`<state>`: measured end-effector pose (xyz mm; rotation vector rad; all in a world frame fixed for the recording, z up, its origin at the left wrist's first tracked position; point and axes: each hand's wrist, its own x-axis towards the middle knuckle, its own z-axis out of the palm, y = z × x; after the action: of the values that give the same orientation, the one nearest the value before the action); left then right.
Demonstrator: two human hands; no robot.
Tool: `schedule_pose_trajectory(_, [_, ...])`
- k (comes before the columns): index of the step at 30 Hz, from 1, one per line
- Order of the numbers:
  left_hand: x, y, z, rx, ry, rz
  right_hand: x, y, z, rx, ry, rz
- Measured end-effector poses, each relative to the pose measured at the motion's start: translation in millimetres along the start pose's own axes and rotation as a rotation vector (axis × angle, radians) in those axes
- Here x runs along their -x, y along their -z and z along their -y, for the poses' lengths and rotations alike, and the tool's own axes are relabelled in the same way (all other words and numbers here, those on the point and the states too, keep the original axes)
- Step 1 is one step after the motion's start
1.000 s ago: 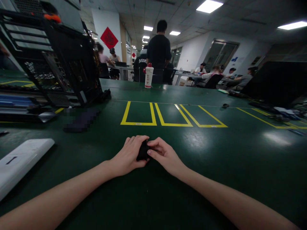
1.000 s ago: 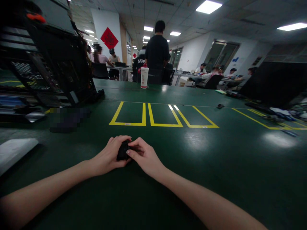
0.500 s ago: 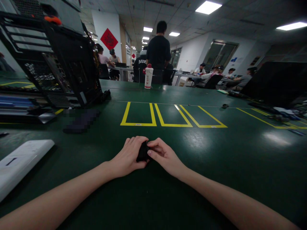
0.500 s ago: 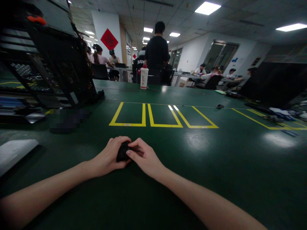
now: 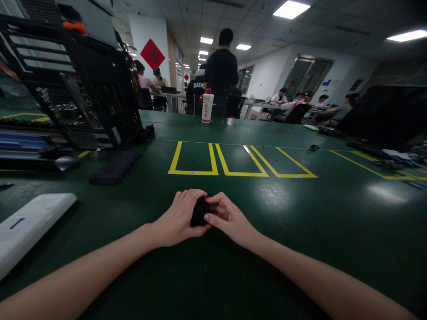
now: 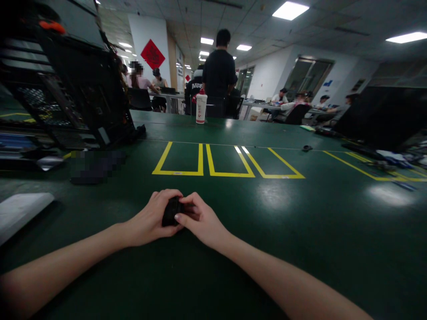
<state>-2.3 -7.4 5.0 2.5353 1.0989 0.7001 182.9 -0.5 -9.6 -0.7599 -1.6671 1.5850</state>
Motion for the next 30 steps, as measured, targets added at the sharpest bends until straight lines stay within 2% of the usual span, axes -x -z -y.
schedule_pose_trajectory(6, [-0.1, -0.8, 1.1, 0.004, -0.001, 0.000, -3.6, 0.1, -0.6, 0.084, -0.044, -0.098])
schedule_pose_trajectory(9, [0.7, -0.5, 1.5, 0.009, 0.001, 0.006, -3.2, 1.0, 0.2, 0.095, -0.069, -0.058])
schedule_pose_trajectory(14, [1.2, 0.0, 1.0, 0.007, 0.002, 0.009, 0.2, 2.8, 0.3, -0.036, 0.002, 0.056])
schedule_pose_trajectory(16, [1.0, -0.3, 1.0, 0.008, 0.002, 0.010, 0.5, 2.7, -0.1, -0.029, -0.008, 0.050])
schedule_pose_trajectory(23, [-0.1, -0.4, 1.0, 0.009, 0.001, -0.002, -3.2, -0.5, -1.4, 0.104, -0.019, -0.088])
schedule_pose_trajectory(27, [-0.2, 0.0, 0.5, 0.010, -0.001, 0.005, -1.7, 0.9, -0.6, 0.135, -0.031, -0.043])
schedule_pose_trajectory(30, [-0.1, -0.4, 0.7, -0.003, 0.004, 0.008, 0.5, 2.1, -1.1, 0.082, 0.011, 0.012])
